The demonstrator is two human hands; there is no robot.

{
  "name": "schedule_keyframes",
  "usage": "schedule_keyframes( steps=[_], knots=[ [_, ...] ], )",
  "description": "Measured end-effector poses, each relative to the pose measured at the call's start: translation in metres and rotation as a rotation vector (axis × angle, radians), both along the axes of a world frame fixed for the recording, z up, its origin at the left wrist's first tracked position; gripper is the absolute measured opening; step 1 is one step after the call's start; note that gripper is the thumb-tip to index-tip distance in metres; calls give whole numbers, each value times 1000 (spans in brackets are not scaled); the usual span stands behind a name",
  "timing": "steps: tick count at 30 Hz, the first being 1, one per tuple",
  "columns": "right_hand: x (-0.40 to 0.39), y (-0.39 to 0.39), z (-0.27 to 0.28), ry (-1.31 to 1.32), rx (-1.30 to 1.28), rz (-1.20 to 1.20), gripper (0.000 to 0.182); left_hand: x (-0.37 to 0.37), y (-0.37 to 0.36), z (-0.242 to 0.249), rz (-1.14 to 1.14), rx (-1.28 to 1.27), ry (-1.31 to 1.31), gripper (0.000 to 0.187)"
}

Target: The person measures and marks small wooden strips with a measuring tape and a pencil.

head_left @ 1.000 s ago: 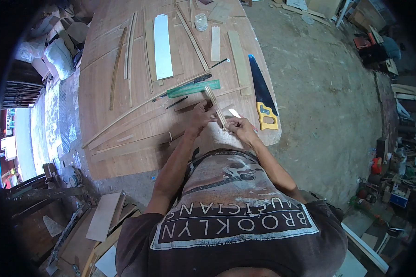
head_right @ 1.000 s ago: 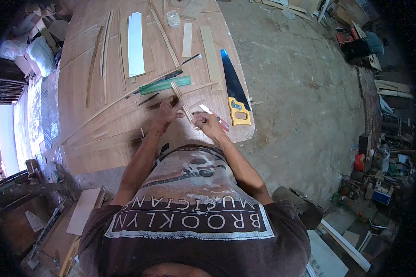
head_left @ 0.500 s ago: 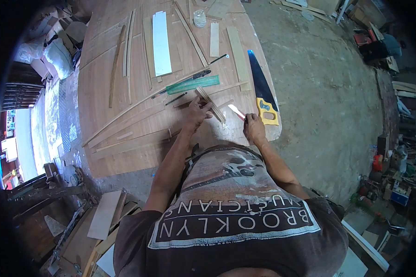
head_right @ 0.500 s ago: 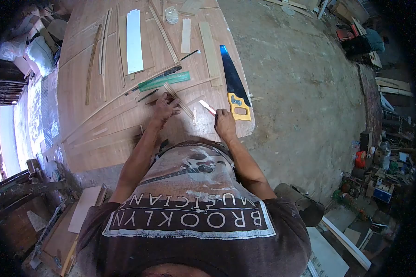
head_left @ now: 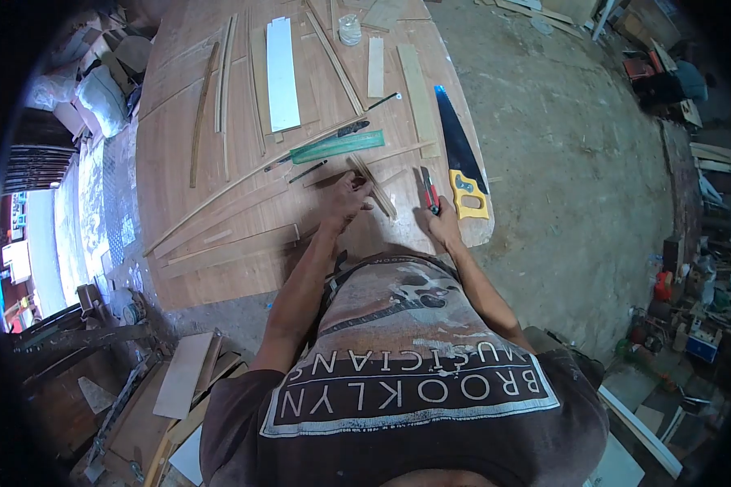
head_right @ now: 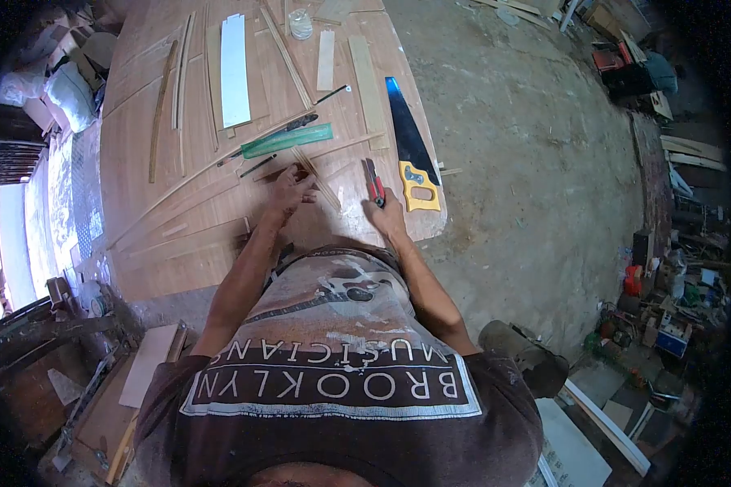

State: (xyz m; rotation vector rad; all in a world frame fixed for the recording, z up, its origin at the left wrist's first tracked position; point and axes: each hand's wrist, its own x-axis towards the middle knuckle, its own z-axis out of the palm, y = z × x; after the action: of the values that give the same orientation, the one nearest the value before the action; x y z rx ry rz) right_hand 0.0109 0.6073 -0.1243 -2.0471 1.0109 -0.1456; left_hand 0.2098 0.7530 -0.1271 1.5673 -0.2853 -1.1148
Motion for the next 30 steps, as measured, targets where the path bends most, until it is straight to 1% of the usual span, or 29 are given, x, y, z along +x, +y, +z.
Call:
schedule_keyframes(
  steps=[1,2,3,4,6,7,9,10,15,17,21,24,27,29,30],
  knots=[
    [5,-1,5,-88,307,-91,26,0,-1,0,-6,0,5,32],
    [8,1,10,-179,612,-184,28,-1,-3,-1,20,-37,86,32],
    [13,5,33,-255,781,-208,26,-2,-5,-1,45,-75,167,32],
    [14,7,34,-256,779,-217,26,-4,-8,1,36,-75,171,32],
    [18,8,36,-354,964,-152,22,-6,-12,7,48,-112,270,32],
    [19,10,40,-299,917,-171,23,-7,-14,10,43,-114,271,32],
    [19,14,45,-290,893,-168,22,-9,-17,14,68,-181,356,31],
    [19,16,46,-281,873,-162,22,-9,-18,12,67,-183,356,31],
    [14,16,44,-283,858,-161,22,-13,-20,10,33,-215,331,34],
    [12,17,48,-277,809,-141,22,-14,-20,13,23,-202,308,35],
    [7,21,45,-293,798,-141,23,-20,-21,29,-9,-204,250,39],
    [6,25,41,-339,762,-160,23,-25,-24,13,-37,-274,243,40],
    [4,27,39,-314,686,-117,23,-31,-29,2,-70,-253,209,39],
    [3,29,35,-284,502,-35,26,-35,-32,3,-76,-228,174,39],
    [2,30,37,-284,501,-37,26,-36,-32,6,-78,-200,141,38]
  ],
)
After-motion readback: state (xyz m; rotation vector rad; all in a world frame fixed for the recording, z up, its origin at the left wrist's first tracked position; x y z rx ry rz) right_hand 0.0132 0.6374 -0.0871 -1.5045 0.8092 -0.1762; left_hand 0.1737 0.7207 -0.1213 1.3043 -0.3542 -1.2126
